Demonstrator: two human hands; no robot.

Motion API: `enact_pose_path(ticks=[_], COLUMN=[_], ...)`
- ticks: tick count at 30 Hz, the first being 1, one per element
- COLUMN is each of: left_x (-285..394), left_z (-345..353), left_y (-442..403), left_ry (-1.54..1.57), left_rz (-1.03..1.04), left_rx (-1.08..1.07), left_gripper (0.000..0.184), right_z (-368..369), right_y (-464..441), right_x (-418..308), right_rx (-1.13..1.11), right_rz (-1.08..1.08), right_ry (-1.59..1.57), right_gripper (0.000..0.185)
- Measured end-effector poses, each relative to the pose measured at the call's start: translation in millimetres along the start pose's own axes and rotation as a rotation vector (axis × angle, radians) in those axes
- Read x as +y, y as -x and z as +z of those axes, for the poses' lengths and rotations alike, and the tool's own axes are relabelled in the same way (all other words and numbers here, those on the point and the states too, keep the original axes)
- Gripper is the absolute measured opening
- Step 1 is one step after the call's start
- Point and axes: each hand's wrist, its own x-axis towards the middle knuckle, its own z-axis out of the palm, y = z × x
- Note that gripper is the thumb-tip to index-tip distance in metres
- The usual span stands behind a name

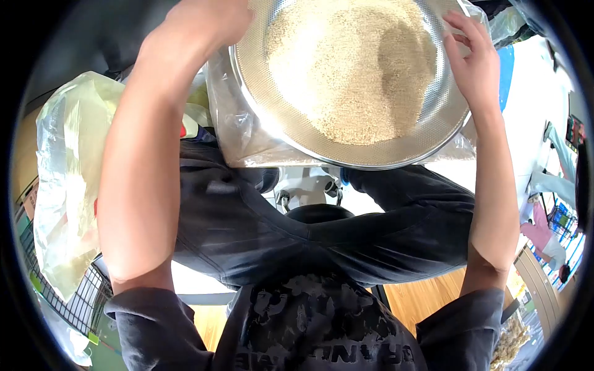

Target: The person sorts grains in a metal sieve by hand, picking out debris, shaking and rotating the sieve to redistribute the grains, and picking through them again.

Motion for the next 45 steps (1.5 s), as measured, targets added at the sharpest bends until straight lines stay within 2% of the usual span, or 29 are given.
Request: enact_pose_path(ticks=[2,4,6,7,8,10,11,12,14,16,17,18,21,23,25,26,28,29,30,32,33,35,36,37,38,40,42,44,45], left_x=[0.5,-0.4,-8.1,-10.7,-11.7,-13.2,-14.5,-15.6,-16.5,-17.4,-14.1,-13.0,-0.2,-10.5,-9.9,-13.3,-31.6,-33.9,-8.3,-3.1,-12.6,-37.2,-41.1,-33.6,-23.3,1.1,-13.0,-42.1,-46.1], left_z=[-0.8,1.0,20.1,25.3,25.8,30.7,36.7,41.2,46.9,47.2,43.5,41.8,38.8,41.0,22.9,16.2,12.2,41.4,39.0,41.3,37.4,22.2,6.8,9.3,12.8,31.1,38.3,27.6,11.8], left_y=[5.7,6.6,-0.5,0.3,3.2,4.9,5.5,6.0,8.5,10.8,14.4,14.8,29.6,32.0,47.8,48.6,45.8,33.9,50.4,51.0,53.0,55.7,60.2,61.9,64.4,59.4,56.3,59.2,62.6], left_ry=[0.065,0.125,0.255,0.252,0.352,0.45,0.532,0.612,0.682,0.78,0.705,0.704,0.972,0.935,0.791,0.794,1.169,0.866,0.767,0.702,0.697,0.906,1.191,1.066,0.938,0.802,0.77,1.003,1.203], left_rz=[-0.018,-0.034,-0.043,-0.044,-0.069,-0.091,-0.08,-0.068,-0.117,-0.121,-0.06,-0.057,-0.035,-0.024,-0.06,-0.057,-0.096,-0.027,0.002,-0.055,-0.061,-0.143,-0.139,-0.106,-0.085,-0.069,-0.096,-0.149,-0.162], left_rx=[-0.033,-0.067,-0.093,-0.085,-0.151,-0.2,-0.153,-0.106,-0.09,-0.03,0.106,0.117,0.256,0.319,0.496,0.493,0.14,0.384,0.468,0.266,0.273,0.42,0.276,0.364,0.451,0.388,0.384,0.433,0.295], left_gripper=[0.035,0.035,0.029,0.029,0.033,0.036,0.037,0.038,0.04,0.041,0.042,0.042,0.042,0.043,0.043,0.043,0.045,0.047,0.048,0.048,0.048,0.046,0.042,0.042,0.042,0.042,0.043,0.043,0.041], right_z=[-13.1,-20.9,-22.2,-25.2,-30.2,-39.5,-37.3,-30.3,-23.7,-25.1,-26.7,-30.8,-45.9,-50.8,-50.8,-52.1,-57.6,-60.9,-61.0,-61.2,-54.7,-48.6,-51.8,-57.7,-61.0,-68.2,-62.3,-47.2,-49.6], right_y=[3.3,5.7,13.7,20.9,20.6,16.9,18.1,22.8,29.9,29.6,31.7,31.4,26.7,21.4,20.5,19.0,17.1,21.1,22.2,18.8,22.0,13.9,12.4,16.2,17.2,18.3,13.0,16.4,11.5], right_x=[8.7,14.9,20.4,26.2,14.1,-14.9,-10.7,-5.1,-0.3,6.2,11.6,17.7,28.8,26.2,5.8,0.2,-8.1,2.8,4.5,-1.4,-10.1,-28.8,-37.6,-40.2,-30.2,-5.4,-19.9,-33.2,-43.8], right_rx=[0.081,0.139,-0.007,-0.159,-0.145,-0.442,-0.427,-0.366,-0.293,-0.325,-0.317,-0.306,-0.229,-0.265,-0.26,-0.261,-0.368,-0.344,-0.351,-0.351,-0.288,-0.346,-0.409,-0.313,-0.323,-0.316,-0.32,-0.396,-0.431], right_rz=[0.064,0.016,0.426,0.656,0.652,1.091,1.082,0.927,0.766,0.678,0.66,0.658,0.685,0.691,0.661,0.665,0.675,0.654,0.653,0.704,0.627,0.6,0.58,0.555,0.55,0.681,0.702,0.601,0.582], right_ry=[0.137,0.262,0.231,0.191,0.19,-0.125,-0.128,0.029,0.176,0.281,0.287,0.287,0.173,0.196,0.193,0.197,0.128,0.131,0.123,0.305,0.289,0.258,0.237,0.219,0.221,0.279,0.324,0.241,0.219], right_gripper=[0.024,0.03,0.059,0.057,0.057,0.058,0.058,0.058,0.058,0.057,0.057,0.057,0.056,0.056,0.056,0.056,0.056,0.055,0.055,0.053,0.052,0.052,0.051,0.052,0.052,0.052,0.054,0.054,0.054])
